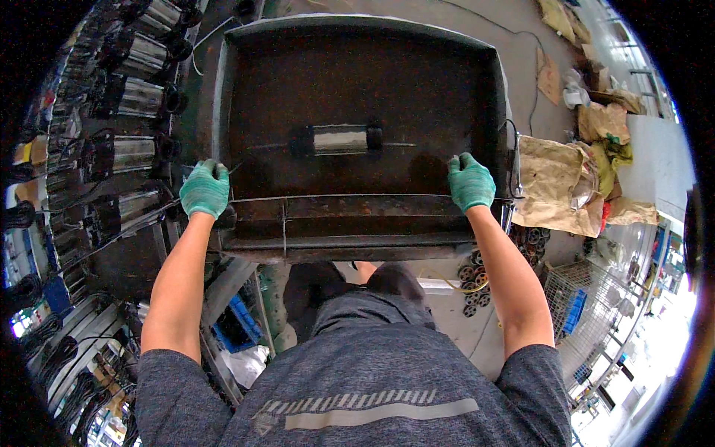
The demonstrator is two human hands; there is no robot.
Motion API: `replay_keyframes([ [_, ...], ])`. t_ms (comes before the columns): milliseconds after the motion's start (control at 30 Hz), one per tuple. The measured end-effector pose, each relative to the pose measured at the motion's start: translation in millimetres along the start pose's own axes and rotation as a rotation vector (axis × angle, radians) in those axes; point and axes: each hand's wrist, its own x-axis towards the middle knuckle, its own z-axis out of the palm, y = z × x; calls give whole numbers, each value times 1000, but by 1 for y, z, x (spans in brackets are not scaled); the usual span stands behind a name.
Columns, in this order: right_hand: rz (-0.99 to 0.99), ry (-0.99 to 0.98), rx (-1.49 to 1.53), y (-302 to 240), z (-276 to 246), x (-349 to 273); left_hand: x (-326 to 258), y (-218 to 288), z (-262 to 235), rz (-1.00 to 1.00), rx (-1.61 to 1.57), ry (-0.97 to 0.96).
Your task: The person repeatedly picks up a cylindrical mechanical component from a metal rack, places it into a large rectangular tray, and then removes it to return it to the rack. This cycle is performed multiple times in a factory setting.
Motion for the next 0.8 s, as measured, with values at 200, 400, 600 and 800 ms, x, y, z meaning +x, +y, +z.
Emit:
replay_keyframes([
  [200,-20,-2,2,2,1,1,2,-8,9,55,10,69],
  [400,10,-8,-10,0,-1,1,0,-3,6,46,-11,64],
  [600,14,-54,-12,-2,-6,2,-1,-5,8,68,-64,142],
  [800,31,-80,32,-2,-11,0,0,-1,9,283,129,297],
])
